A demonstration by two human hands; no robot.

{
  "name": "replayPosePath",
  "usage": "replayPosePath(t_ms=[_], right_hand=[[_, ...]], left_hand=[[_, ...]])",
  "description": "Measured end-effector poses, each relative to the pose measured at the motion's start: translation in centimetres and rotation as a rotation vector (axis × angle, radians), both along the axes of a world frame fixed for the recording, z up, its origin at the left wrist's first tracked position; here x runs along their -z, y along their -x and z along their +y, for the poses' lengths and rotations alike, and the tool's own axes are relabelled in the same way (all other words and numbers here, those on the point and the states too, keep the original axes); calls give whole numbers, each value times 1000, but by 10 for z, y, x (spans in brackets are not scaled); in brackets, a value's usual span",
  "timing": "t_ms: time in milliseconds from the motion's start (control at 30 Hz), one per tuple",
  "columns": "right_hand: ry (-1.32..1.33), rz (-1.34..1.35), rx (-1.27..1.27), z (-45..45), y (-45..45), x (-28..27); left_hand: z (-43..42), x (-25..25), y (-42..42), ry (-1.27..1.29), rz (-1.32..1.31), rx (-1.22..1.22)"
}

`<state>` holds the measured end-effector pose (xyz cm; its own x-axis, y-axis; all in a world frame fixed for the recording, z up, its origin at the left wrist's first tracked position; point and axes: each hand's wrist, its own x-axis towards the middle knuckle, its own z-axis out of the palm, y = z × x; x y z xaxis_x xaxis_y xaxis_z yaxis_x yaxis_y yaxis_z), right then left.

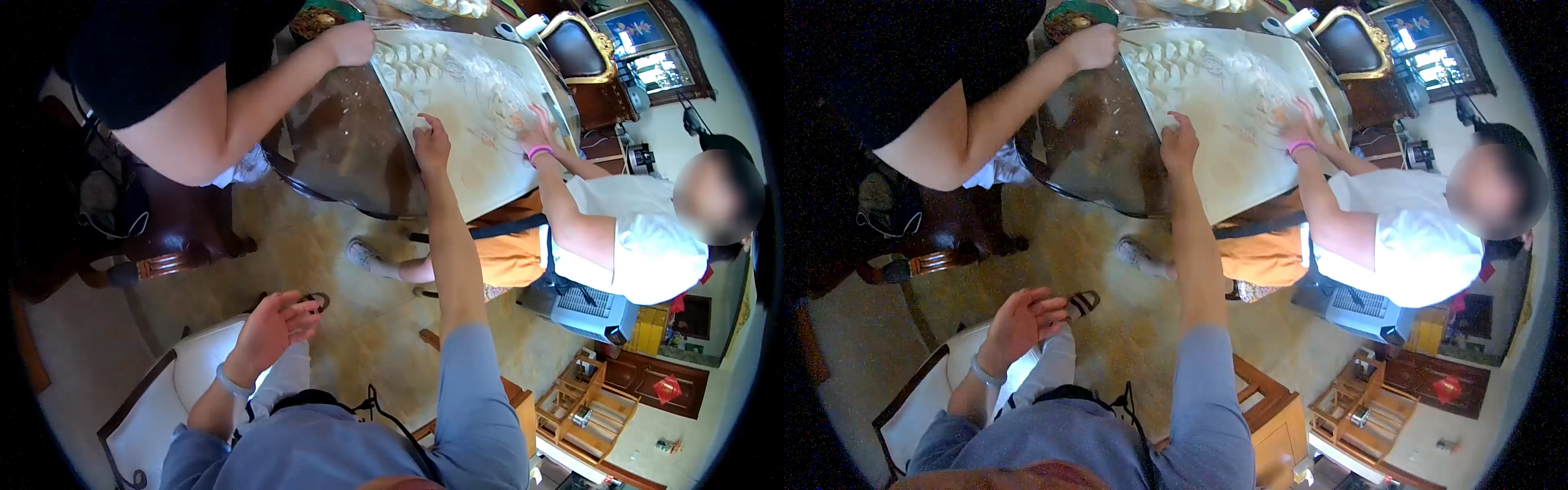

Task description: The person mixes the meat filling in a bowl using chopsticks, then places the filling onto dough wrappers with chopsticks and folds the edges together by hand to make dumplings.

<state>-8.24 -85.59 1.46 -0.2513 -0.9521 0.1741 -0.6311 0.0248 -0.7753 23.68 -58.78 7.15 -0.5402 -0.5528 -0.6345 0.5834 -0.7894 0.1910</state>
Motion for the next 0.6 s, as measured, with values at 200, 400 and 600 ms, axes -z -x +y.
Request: replayPosePath(t_ms=[200, 400, 600], right_hand=[[320, 311, -42, -32, -4, 28], [304, 225, 26, -11, 10, 10], [225, 253, 297, 55, 80, -8]], left_hand=[[4, 17, -5, -109, 10, -114], [-1, 12, 14, -114, 19, -40], [-1, 3, 22, -76, 32, 1]])
